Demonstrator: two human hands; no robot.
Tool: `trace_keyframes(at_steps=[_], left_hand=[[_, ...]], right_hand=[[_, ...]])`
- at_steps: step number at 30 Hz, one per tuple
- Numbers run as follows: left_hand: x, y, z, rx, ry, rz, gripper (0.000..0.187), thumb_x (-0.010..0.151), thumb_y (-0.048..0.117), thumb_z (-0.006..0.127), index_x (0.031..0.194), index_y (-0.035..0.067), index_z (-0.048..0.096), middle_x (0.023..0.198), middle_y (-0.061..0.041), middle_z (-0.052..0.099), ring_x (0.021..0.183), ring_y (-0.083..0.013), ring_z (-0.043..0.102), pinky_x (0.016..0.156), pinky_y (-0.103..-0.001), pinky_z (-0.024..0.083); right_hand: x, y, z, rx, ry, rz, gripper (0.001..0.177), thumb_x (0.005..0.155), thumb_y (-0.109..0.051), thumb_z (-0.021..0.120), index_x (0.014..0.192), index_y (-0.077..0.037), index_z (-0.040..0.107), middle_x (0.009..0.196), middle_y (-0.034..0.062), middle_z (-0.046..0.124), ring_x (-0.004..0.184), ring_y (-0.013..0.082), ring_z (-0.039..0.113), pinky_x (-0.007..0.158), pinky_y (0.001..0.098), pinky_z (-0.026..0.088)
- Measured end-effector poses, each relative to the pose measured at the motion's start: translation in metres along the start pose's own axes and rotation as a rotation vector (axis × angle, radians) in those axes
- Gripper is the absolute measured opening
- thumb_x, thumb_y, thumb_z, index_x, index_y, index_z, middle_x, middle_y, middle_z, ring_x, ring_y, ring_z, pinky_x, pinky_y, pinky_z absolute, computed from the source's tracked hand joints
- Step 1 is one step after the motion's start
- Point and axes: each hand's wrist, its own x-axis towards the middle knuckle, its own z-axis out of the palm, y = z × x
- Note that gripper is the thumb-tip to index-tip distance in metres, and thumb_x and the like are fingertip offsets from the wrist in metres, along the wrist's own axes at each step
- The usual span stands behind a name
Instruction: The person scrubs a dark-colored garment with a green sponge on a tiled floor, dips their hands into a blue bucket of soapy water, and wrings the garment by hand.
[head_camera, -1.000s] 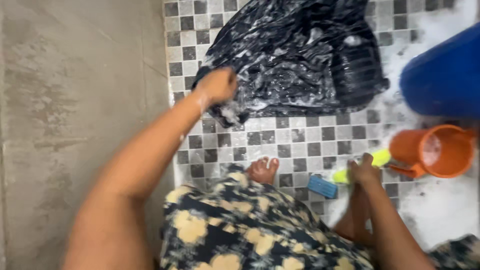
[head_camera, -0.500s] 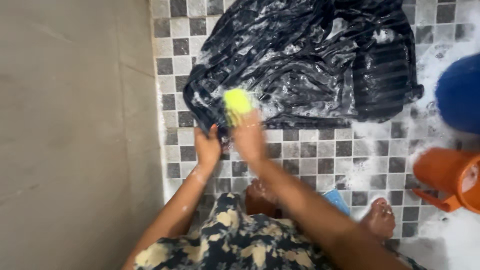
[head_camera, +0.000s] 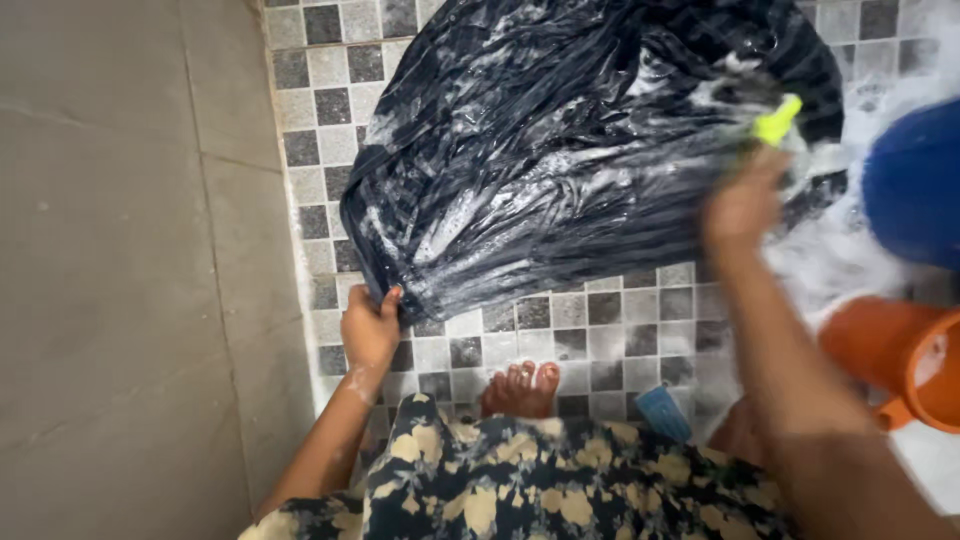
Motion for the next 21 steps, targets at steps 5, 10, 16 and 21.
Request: trace_keyframes(at_steps=[5,10,16,21], left_hand=[[-0.015,-0.018,-0.004,0.215,-0.212,-0.120,0.051,0.091,0.054,0.073,0.080,0.004,0.067,0.079,-0.021,0.072,0.078,-0.0426,0.069,0.070,-0.051,0.052],[-0.004,-0.034,-0.033,0.389,-0.318,-0.192,0.051,0.092,0.061,0.067,0.083,0.011,0.073,0.079,-0.017,0.072,0.081,-0.0411,0.069,0.069,-0.049,0.052],[0.008,-0.049,-0.032,0.138,-0.355,-0.224,0.051,0.084,0.054,0.080,0.073,0.005,0.074,0.062,-0.013,0.070,0.057,-0.0264,0.065,0.061,-0.038,0.051],[0.023,-0.064,-0.035,-0.208,-0.552,-0.307,0.044,0.087,0.044,0.078,0.066,0.005,0.075,0.060,-0.007,0.074,0.049,-0.0105,0.064,0.051,-0.027,0.050]], right_hand=[[-0.244,-0.179,0.151,-0.071,-0.515,-0.526,0.088,0.083,-0.045,0.068,0.156,-0.006,0.041,0.128,0.0139,0.067,0.071,0.0219,0.070,0.091,0.0799,0.040],[-0.224,-0.163,0.156,-0.059,-0.493,-1.074,0.057,0.081,-0.020,0.063,0.137,-0.015,0.059,0.138,0.0299,0.059,0.075,0.0272,0.074,0.061,0.0366,0.060],[0.062,0.020,0.070,-0.073,0.011,-0.472,0.023,0.114,-0.022,0.056,0.136,-0.017,0.062,0.143,0.0087,0.058,0.122,0.0244,0.061,0.100,0.0431,0.054],[-0.033,-0.070,0.161,-0.030,0.022,-0.254,0.034,0.103,-0.019,0.056,0.136,-0.017,0.061,0.139,0.0181,0.060,0.090,0.0206,0.060,0.075,0.0421,0.054]])
